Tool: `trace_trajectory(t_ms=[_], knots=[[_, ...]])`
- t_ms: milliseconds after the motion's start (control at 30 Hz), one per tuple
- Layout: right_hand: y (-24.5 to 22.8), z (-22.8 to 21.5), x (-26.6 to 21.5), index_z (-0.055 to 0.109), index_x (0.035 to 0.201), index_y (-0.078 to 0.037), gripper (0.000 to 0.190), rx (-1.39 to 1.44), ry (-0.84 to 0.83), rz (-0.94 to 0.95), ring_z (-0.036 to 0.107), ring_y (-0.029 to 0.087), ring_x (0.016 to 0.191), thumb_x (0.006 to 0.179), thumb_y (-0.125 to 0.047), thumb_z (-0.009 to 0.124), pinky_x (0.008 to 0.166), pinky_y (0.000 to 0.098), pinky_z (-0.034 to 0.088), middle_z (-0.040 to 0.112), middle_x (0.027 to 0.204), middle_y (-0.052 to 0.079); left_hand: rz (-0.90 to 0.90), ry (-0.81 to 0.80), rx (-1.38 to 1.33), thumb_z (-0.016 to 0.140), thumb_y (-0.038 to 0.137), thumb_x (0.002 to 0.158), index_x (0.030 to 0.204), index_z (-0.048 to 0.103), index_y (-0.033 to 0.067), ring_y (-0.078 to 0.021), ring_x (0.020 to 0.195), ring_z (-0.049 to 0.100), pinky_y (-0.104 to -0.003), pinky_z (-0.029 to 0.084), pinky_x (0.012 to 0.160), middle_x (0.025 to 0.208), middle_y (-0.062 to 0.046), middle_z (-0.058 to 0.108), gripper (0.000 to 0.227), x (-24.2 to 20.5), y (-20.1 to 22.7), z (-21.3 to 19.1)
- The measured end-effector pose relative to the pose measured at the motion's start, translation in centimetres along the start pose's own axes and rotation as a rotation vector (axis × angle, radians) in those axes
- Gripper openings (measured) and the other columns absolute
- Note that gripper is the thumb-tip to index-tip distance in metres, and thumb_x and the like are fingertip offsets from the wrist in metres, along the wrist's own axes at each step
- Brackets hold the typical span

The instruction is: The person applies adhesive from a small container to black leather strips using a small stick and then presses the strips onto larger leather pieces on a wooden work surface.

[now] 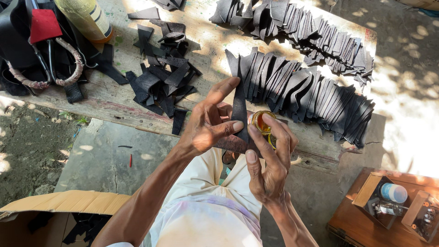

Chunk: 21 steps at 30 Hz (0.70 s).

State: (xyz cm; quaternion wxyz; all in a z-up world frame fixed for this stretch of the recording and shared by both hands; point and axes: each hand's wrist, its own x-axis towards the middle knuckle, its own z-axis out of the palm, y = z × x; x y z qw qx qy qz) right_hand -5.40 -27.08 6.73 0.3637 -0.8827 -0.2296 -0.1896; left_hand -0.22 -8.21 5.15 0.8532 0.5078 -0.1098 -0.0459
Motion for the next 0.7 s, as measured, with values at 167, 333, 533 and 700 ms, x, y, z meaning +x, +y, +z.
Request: trace_trajectory(t_ms=[167,333,533,700], knots=[[0.45,-0.12,0.74,0.058,0.147,-0.013,0.051,0.027,-0.085,0.031,0.035,0.032,0.149,0.110,-0.043,0.042,0.129,0.0504,0.024,0.044,0.157,0.014,-0.001,-0.045,0.019,0.084,0.000,0.081,0.161,0.035,-0.0013,-0.0087,0.080,0.040,-0.021,0.045,0.070,0.156,-0.007,0.036,0.094,-0.20,-0.19,0.10],[0.21,0.12,0.83,0.058,0.146,-0.011,0.052,0.029,-0.079,0.030,0.035,0.032,0.147,0.109,-0.043,0.043,0.127,0.0493,0.025,0.047,0.155,0.015,0.006,-0.038,0.029,0.084,0.001,0.081,0.160,0.036,-0.0009,-0.0088,0.078,0.041,-0.022,0.046,0.069,0.157,-0.006,0.036,0.093,-0.14,-0.35,-0.03],[0.05,-0.30,0.29,0.068,0.133,-0.011,0.040,-0.099,0.022,-0.073,0.040,0.033,0.141,0.106,-0.035,0.053,0.123,0.0475,0.033,0.053,0.147,0.015,-0.022,0.041,-0.037,0.084,-0.001,0.080,0.156,0.041,-0.0018,-0.0079,0.078,0.040,-0.021,0.047,0.070,0.158,-0.007,0.038,0.088,0.19,-0.78,-0.26],[0.32,-0.59,0.02,0.070,0.131,-0.011,0.038,-0.159,0.047,-0.137,0.042,0.035,0.138,0.104,-0.034,0.057,0.120,0.0476,0.036,0.053,0.145,0.017,-0.023,0.066,-0.091,0.083,-0.002,0.079,0.155,0.041,-0.0021,-0.0081,0.080,0.043,-0.021,0.051,0.074,0.161,-0.008,0.036,0.086,0.32,-0.85,-0.28]])
